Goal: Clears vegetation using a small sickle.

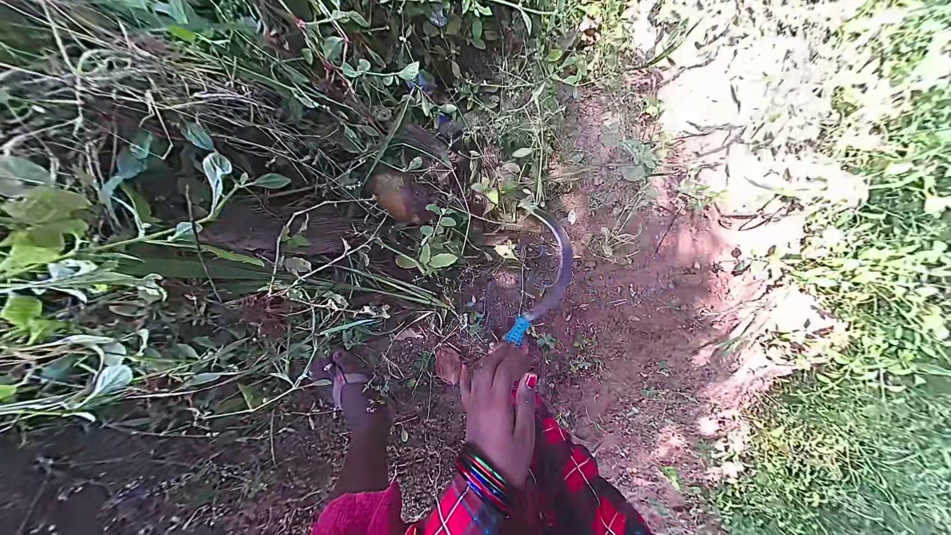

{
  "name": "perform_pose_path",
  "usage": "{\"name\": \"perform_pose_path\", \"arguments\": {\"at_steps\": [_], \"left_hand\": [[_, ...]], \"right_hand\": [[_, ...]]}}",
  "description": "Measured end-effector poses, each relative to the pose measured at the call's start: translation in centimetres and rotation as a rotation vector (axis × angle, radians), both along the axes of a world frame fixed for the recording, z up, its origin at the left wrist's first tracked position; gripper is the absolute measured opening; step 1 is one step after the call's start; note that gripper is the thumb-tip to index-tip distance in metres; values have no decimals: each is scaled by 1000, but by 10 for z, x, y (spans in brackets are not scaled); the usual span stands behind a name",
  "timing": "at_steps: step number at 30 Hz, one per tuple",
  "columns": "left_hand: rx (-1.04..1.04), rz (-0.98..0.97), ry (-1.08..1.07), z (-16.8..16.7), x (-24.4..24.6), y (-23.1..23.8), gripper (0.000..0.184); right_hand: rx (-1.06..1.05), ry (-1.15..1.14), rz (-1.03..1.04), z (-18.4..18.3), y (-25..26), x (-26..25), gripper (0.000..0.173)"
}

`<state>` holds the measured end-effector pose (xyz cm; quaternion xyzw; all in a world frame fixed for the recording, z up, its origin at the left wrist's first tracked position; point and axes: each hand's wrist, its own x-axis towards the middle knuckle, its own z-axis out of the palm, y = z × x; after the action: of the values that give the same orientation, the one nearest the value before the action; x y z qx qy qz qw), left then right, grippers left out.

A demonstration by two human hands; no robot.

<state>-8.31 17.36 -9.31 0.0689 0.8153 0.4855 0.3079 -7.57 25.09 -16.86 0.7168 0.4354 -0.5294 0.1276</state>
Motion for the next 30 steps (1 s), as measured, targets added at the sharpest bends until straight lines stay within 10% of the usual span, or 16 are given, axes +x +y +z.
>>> {"name": "perform_pose_path", "arguments": {"at_steps": [7,15,22,30], "left_hand": [[-12,5,-31,-1,1,-7,49],[-37,-21,-63,-1,5,1,52],[-32,-33,-63,-2,4,4,50],[-27,-41,-86,2,5,13,50]], "right_hand": [[756,223,-635,-37,156,64,5],[199,11,-52,-35,140,44,13],[637,-95,-82,-5,172,97,54],[218,12,-61,-25,136,35,15]]}}
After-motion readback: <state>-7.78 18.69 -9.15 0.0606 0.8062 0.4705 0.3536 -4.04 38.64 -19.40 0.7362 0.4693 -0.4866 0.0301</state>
